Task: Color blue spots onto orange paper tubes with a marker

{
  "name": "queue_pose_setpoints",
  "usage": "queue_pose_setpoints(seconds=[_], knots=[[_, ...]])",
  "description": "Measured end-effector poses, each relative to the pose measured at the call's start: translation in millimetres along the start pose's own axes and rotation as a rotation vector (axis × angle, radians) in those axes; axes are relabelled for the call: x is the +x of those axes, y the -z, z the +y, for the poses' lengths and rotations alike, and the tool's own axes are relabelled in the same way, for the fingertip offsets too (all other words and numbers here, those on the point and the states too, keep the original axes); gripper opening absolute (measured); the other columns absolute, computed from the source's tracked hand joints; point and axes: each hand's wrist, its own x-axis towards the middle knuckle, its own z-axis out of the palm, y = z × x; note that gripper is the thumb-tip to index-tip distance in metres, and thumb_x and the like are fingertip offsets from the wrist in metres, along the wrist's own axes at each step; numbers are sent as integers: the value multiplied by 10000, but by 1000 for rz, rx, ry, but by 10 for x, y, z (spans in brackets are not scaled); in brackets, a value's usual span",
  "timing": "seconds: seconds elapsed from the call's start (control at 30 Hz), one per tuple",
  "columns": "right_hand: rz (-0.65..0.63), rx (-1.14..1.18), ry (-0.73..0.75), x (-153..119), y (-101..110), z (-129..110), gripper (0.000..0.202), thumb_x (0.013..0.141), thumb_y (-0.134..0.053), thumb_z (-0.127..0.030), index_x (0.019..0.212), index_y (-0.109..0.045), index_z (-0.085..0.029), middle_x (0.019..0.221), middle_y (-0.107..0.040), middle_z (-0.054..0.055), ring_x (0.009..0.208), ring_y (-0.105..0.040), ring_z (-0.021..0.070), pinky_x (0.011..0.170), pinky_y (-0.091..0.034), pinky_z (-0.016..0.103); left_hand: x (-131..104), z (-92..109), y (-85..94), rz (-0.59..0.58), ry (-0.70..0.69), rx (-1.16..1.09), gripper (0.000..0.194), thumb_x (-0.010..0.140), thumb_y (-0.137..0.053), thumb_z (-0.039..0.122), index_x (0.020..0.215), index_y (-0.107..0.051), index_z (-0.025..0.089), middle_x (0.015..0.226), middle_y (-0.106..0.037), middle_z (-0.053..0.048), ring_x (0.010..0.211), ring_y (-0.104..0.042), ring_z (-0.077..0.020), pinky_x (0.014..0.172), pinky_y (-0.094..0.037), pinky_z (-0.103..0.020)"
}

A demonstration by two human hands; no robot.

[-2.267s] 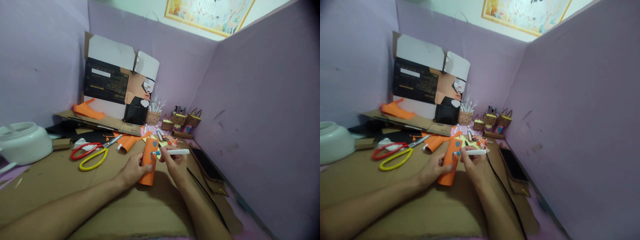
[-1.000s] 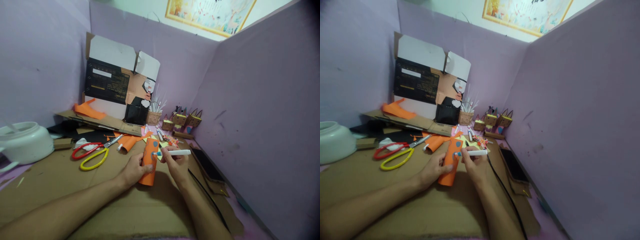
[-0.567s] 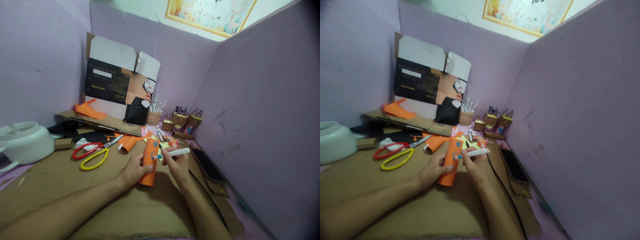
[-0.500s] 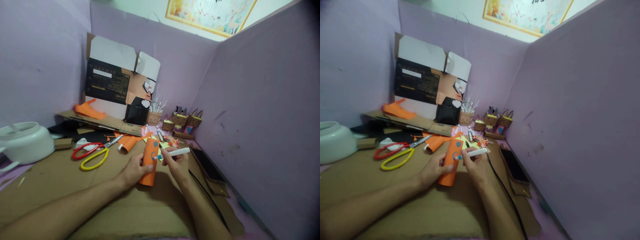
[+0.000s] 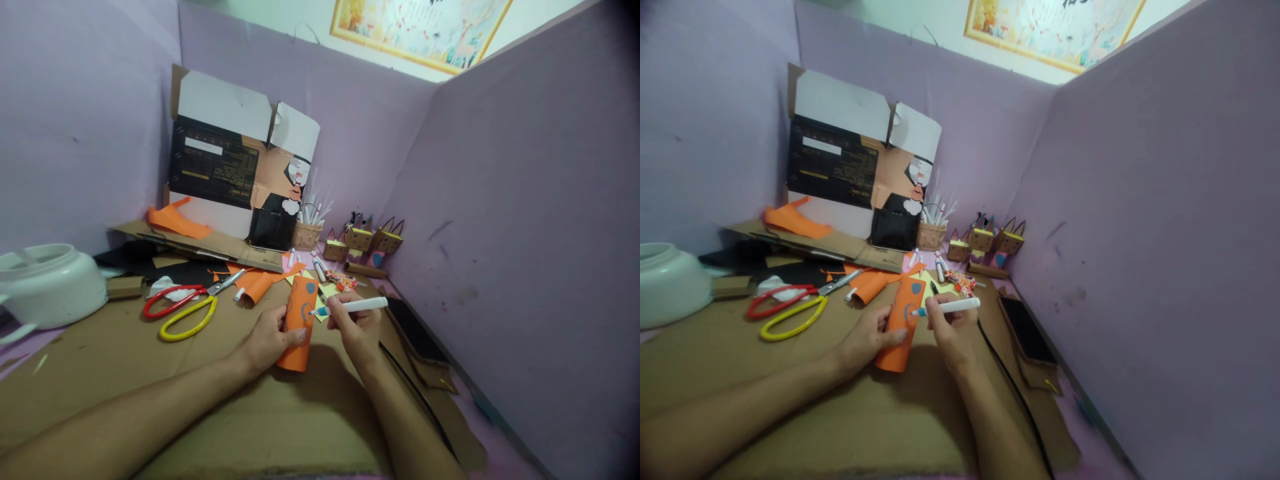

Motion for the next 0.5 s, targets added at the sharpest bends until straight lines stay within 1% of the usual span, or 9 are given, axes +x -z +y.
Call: queue_pose_setpoints(seconds=[0.13,0.37,0.5], knots=[[31,19,4,10,-8,-6,242,770,-654,-369,656,-633,-157,442,-564,-25,381,-521,102,390,-400,199,2,2,6,6,-17,29,354,545,-725,299,837,-611,134,726,-649,-3,687,-577,-172,621,-436,-265],[5,3,-28,9,-14,9,236,776,-653,-379,692,-642,-159,458,-571,-27,405,-531,107,405,-401,201,-9,11,5,12,-24,71,345,548,-705,296,839,-619,132,725,-640,4,697,-572,-174,627,-433,-263],[-29,-11,-10,5,-21,15,226,791,-645,-365,693,-646,-161,467,-582,-19,416,-524,103,422,-404,204,-1,-4,8,6,-34,44,344,542,-701,284,835,-614,126,719,-629,8,682,-553,-159,624,-428,-257]])
